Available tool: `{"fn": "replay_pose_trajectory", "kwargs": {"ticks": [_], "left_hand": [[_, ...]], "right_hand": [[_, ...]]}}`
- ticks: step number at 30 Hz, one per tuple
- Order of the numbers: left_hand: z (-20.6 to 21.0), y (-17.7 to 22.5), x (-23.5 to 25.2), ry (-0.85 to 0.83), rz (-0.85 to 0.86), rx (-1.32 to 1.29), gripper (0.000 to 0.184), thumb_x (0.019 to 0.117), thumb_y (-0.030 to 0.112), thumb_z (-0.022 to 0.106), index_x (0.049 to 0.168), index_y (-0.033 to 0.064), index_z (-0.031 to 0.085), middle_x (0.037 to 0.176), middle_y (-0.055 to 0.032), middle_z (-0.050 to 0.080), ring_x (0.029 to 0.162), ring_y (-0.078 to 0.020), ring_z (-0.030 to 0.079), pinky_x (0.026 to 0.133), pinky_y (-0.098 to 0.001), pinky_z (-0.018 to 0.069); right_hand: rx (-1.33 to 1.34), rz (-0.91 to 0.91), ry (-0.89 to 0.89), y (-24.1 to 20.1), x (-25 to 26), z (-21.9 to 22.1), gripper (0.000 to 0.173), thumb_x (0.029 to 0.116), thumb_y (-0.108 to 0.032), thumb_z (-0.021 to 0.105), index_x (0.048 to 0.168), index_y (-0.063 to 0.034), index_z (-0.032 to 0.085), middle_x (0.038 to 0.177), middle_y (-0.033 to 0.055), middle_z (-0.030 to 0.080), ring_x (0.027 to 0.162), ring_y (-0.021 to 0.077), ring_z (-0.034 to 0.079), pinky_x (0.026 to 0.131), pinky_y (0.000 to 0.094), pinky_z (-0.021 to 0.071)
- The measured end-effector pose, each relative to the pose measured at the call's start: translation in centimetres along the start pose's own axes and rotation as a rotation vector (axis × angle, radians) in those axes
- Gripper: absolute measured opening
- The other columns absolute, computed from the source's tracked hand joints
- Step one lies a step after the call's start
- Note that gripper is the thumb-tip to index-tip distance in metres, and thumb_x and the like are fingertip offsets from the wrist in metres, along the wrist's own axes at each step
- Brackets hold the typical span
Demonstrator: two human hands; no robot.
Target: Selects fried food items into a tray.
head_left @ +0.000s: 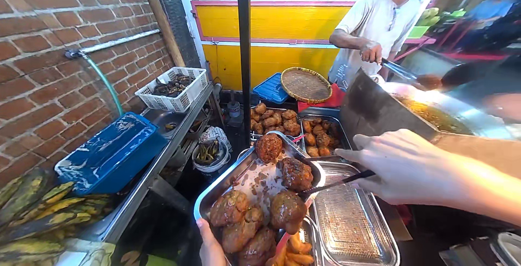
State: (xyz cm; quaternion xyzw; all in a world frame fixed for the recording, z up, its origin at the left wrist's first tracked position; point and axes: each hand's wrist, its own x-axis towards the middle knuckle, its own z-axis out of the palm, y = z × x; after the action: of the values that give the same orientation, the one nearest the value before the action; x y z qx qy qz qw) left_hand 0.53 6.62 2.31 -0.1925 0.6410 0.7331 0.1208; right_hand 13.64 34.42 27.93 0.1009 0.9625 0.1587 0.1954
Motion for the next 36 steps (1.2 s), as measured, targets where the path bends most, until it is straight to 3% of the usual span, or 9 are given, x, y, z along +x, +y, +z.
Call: {"fn": "replay_pose_trajectory", "kwargs": {"ticks": [3,5,8,13,15,19,24,29,36], "left_hand": [[0.4,0.0,-0.1,-0.042,0.014,-0.049,0.078,0.104,0.066,0.019,0.132,0.0066,0.061,0.119,-0.0119,0.069,0.109,-0.0178,0.068,0.093,-0.0415,0.0571],[0.4,-0.1,0.0,-0.086,0.02,-0.061,0.076,0.1046,0.065,0.017,0.137,0.0081,0.057,0.123,-0.0112,0.067,0.112,-0.0164,0.066,0.095,-0.0405,0.0562],[0.4,-0.2,0.2,-0.087,0.015,-0.044,0.076,0.1048,0.065,0.019,0.135,0.0066,0.058,0.121,-0.0119,0.067,0.111,-0.0161,0.066,0.095,-0.0404,0.0554],[0.4,0.2,0.2,-0.097,0.032,-0.033,0.074,0.1059,0.062,0.021,0.129,0.0043,0.061,0.115,-0.0106,0.069,0.107,-0.0128,0.067,0.093,-0.0369,0.0564],[0.2,0.4,-0.1,-0.132,0.06,-0.01,0.074,0.1069,0.06,0.019,0.132,0.003,0.059,0.118,-0.0115,0.069,0.109,-0.0133,0.066,0.096,-0.0373,0.0557],[0.7,0.7,-0.7,-0.138,0.059,0.035,0.076,0.1068,0.06,0.018,0.128,0.0018,0.062,0.117,-0.0134,0.069,0.109,-0.0154,0.067,0.095,-0.039,0.0559],[1.0,0.5,-0.9,-0.167,0.059,0.074,0.076,0.1071,0.059,0.018,0.128,0.001,0.063,0.119,-0.015,0.069,0.113,-0.0176,0.066,0.098,-0.0401,0.0546],[1.0,0.2,-0.8,-0.179,0.064,0.075,0.075,0.1075,0.058,0.02,0.121,0.0005,0.067,0.112,-0.0141,0.072,0.107,-0.0174,0.069,0.095,-0.0405,0.0567],[1.2,0.2,-0.6,-0.158,0.06,0.067,0.074,0.108,0.057,0.02,0.128,-0.0001,0.062,0.12,-0.0143,0.068,0.112,-0.0142,0.065,0.099,-0.0374,0.0535]], "right_hand": [[0.044,0.022,-0.057,-1.3,0.6,1.5,0.057,0.096,-0.046,0.064,0.145,-0.0176,0.057,0.112,0.014,0.064,0.083,0.0294,0.065,0.068,0.0456,0.0512],[0.057,0.018,-0.053,-1.7,1.3,2.5,0.053,0.0972,-0.04,0.063,0.144,-0.0153,0.057,0.114,0.0171,0.062,0.084,0.0318,0.066,0.068,0.0461,0.0519],[0.082,-0.039,0.0,0.1,2.2,3.1,0.047,0.0969,-0.044,0.063,0.138,-0.0218,0.064,0.105,0.0114,0.066,0.083,0.028,0.066,0.067,0.0456,0.0515],[0.218,-0.126,-0.116,4.8,4.8,0.7,0.039,0.0952,-0.054,0.066,0.127,-0.0329,0.072,0.103,0.0029,0.073,0.1,0.0244,0.067,0.083,0.0521,0.0514],[0.306,-0.188,-0.152,5.8,6.0,-0.2,0.034,0.0943,-0.048,0.071,0.124,-0.0316,0.075,0.103,0.0009,0.075,0.101,0.0211,0.069,0.088,0.0522,0.0528],[0.471,-0.372,-0.222,5.2,7.7,-1.6,0.029,0.0955,-0.033,0.074,0.123,-0.024,0.076,0.101,0.0014,0.076,0.096,0.0147,0.07,0.088,0.044,0.0554],[0.28,-0.369,-0.298,1.2,8.4,-4.3,0.035,0.0955,-0.042,0.072,0.125,-0.0232,0.075,0.103,0.0054,0.074,0.101,0.0218,0.068,0.089,0.0496,0.0509],[0.16,-0.377,-0.378,-0.8,8.9,-6.4,0.035,0.0949,-0.042,0.072,0.117,-0.015,0.076,0.096,0.0072,0.072,0.092,0.0217,0.066,0.082,0.0461,0.0505],[0.117,-0.347,-0.381,-1.5,9.0,-6.7,0.04,0.0949,-0.044,0.072,0.121,-0.0142,0.074,0.099,0.0101,0.07,0.095,0.0256,0.066,0.082,0.049,0.0504]]}}
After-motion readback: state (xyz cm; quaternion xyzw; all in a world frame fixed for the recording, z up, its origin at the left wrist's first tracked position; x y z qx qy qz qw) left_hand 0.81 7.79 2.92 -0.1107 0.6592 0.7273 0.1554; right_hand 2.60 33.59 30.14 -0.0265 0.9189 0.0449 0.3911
